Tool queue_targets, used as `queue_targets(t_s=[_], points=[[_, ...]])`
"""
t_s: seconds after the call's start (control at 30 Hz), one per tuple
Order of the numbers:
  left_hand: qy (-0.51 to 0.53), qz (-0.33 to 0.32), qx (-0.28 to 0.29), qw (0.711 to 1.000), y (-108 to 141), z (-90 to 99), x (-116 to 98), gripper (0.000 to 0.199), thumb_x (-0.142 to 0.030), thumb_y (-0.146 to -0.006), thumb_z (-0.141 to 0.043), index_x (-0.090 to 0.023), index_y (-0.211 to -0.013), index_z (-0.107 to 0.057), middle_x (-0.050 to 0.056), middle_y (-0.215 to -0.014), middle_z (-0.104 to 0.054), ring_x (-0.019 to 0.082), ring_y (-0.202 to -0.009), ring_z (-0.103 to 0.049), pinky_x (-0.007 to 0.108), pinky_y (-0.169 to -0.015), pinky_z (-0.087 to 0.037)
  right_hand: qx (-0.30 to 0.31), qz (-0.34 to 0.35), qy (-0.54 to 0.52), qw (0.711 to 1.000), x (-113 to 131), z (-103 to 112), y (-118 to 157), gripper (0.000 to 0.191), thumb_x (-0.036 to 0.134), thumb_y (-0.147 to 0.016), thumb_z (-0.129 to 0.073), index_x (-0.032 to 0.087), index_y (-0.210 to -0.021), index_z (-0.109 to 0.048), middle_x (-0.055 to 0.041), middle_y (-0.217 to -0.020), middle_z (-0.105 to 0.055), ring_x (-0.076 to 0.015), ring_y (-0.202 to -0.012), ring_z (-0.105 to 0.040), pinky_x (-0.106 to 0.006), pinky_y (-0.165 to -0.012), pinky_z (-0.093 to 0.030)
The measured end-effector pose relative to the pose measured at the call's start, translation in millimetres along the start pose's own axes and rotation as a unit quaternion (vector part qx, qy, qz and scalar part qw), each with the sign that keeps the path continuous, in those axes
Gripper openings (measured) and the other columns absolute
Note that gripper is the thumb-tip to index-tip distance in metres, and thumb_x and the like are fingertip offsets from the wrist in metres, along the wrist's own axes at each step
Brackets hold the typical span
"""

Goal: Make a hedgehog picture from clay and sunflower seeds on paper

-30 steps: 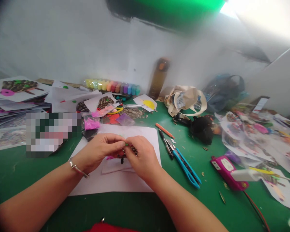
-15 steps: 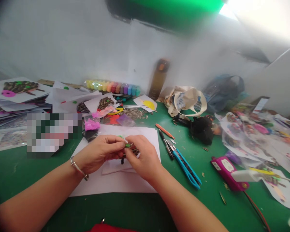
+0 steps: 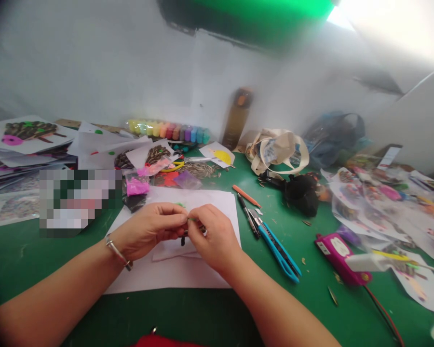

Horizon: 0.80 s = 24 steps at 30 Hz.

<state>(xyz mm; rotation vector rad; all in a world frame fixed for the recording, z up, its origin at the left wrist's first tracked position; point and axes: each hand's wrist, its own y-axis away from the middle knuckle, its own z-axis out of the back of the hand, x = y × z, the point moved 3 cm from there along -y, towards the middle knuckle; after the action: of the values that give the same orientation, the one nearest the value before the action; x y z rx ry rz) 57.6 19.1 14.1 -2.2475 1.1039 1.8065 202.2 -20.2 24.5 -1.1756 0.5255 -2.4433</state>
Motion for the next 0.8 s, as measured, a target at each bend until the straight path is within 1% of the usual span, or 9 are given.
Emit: queue_targets(t_s=[0.07, 0.1, 0.17, 0.23, 0.33, 0.5, 0.63, 0.8], points=[[0.009, 0.000, -0.003, 1.000, -0.3, 0.4, 0.1, 0.016, -0.026, -0.073, -0.073, -0.012, -0.073, -0.065, 0.001, -0.066, -0.059, 0.009, -0.060, -0.054, 0.021, -0.061, -0.044, 0.004, 0.000, -0.007, 1.000, 0.2, -0.1, 0.8, 0.010, 0.012, -0.084, -0.055, 0.020, -0.087, -0.060, -0.0011, -0.079, -0.061, -0.0136, -0.072, -0.057, -0.026, -0.067, -0.045], [0.017, 0.002, -0.003, 1.000, -0.3, 1.1, 0.2, 0.017, -0.027, -0.073, -0.073, -0.012, -0.073, -0.064, 0.000, -0.066, -0.059, 0.008, -0.059, -0.053, 0.021, -0.060, -0.043, 0.007, 0.000, -0.014, 1.000, 0.1, 0.0, 1.2, 0.012, 0.014, -0.084, -0.056, 0.020, -0.093, -0.060, -0.0016, -0.082, -0.061, -0.0138, -0.073, -0.057, -0.027, -0.068, -0.046], [0.036, 0.008, 0.003, 0.999, 0.0, 2.6, 0.2, 0.021, -0.031, -0.074, -0.073, -0.012, -0.074, -0.063, 0.000, -0.066, -0.058, 0.008, -0.059, -0.052, 0.021, -0.060, -0.043, 0.011, 0.002, -0.026, 1.000, -0.2, 0.7, 1.6, 0.024, 0.017, -0.084, -0.059, 0.022, -0.108, -0.058, -0.0028, -0.090, -0.062, -0.0141, -0.075, -0.058, -0.028, -0.072, -0.048], [0.051, 0.020, 0.013, 0.998, 0.4, 4.0, 0.2, 0.023, -0.033, -0.074, -0.074, -0.012, -0.075, -0.063, 0.000, -0.067, -0.058, 0.008, -0.059, -0.052, 0.020, -0.059, -0.042, 0.021, 0.007, -0.033, 0.999, -0.2, 1.4, 1.6, 0.029, 0.018, -0.086, -0.059, 0.023, -0.114, -0.056, -0.0035, -0.094, -0.063, -0.0143, -0.078, -0.059, -0.028, -0.074, -0.049], [0.056, 0.035, 0.020, 0.998, 0.4, 5.4, 0.3, 0.026, -0.034, -0.072, -0.076, -0.012, -0.076, -0.063, 0.001, -0.068, -0.058, 0.007, -0.059, -0.053, 0.019, -0.058, -0.042, 0.037, 0.014, -0.036, 0.999, 0.3, 2.2, 1.0, 0.020, 0.017, -0.088, -0.057, 0.022, -0.108, -0.060, -0.0038, -0.094, -0.063, -0.0144, -0.080, -0.059, -0.028, -0.075, -0.048], [0.058, 0.042, 0.028, 0.997, -0.9, 5.3, 0.6, 0.027, -0.035, -0.071, -0.077, -0.012, -0.076, -0.064, 0.001, -0.068, -0.058, 0.007, -0.060, -0.053, 0.018, -0.058, -0.041, 0.030, 0.008, -0.034, 0.999, 1.0, 3.5, -0.4, 0.017, 0.017, -0.087, -0.059, 0.021, -0.104, -0.062, -0.0034, -0.089, -0.064, -0.0137, -0.077, -0.059, -0.027, -0.073, -0.048], [0.060, 0.045, 0.029, 0.997, 0.0, 4.6, 0.1, 0.029, -0.037, -0.070, -0.078, -0.013, -0.076, -0.063, 0.001, -0.070, -0.060, 0.007, -0.062, -0.054, 0.019, -0.060, -0.041, 0.032, 0.004, -0.026, 0.999, 1.1, 2.5, -0.7, 0.010, 0.019, -0.088, -0.058, 0.021, -0.095, -0.064, -0.0025, -0.083, -0.066, -0.0146, -0.078, -0.060, -0.027, -0.072, -0.047], [0.027, 0.049, 0.029, 0.998, 2.3, 2.0, -1.2, 0.028, -0.037, -0.069, -0.078, -0.013, -0.075, -0.064, 0.000, -0.070, -0.060, 0.007, -0.060, -0.052, 0.020, -0.059, -0.042, 0.021, -0.024, -0.017, 0.999, -2.1, 3.3, 0.3, 0.011, 0.020, -0.089, -0.054, 0.022, -0.091, -0.065, -0.0021, -0.084, -0.069, -0.0146, -0.076, -0.062, -0.026, -0.071, -0.048]])
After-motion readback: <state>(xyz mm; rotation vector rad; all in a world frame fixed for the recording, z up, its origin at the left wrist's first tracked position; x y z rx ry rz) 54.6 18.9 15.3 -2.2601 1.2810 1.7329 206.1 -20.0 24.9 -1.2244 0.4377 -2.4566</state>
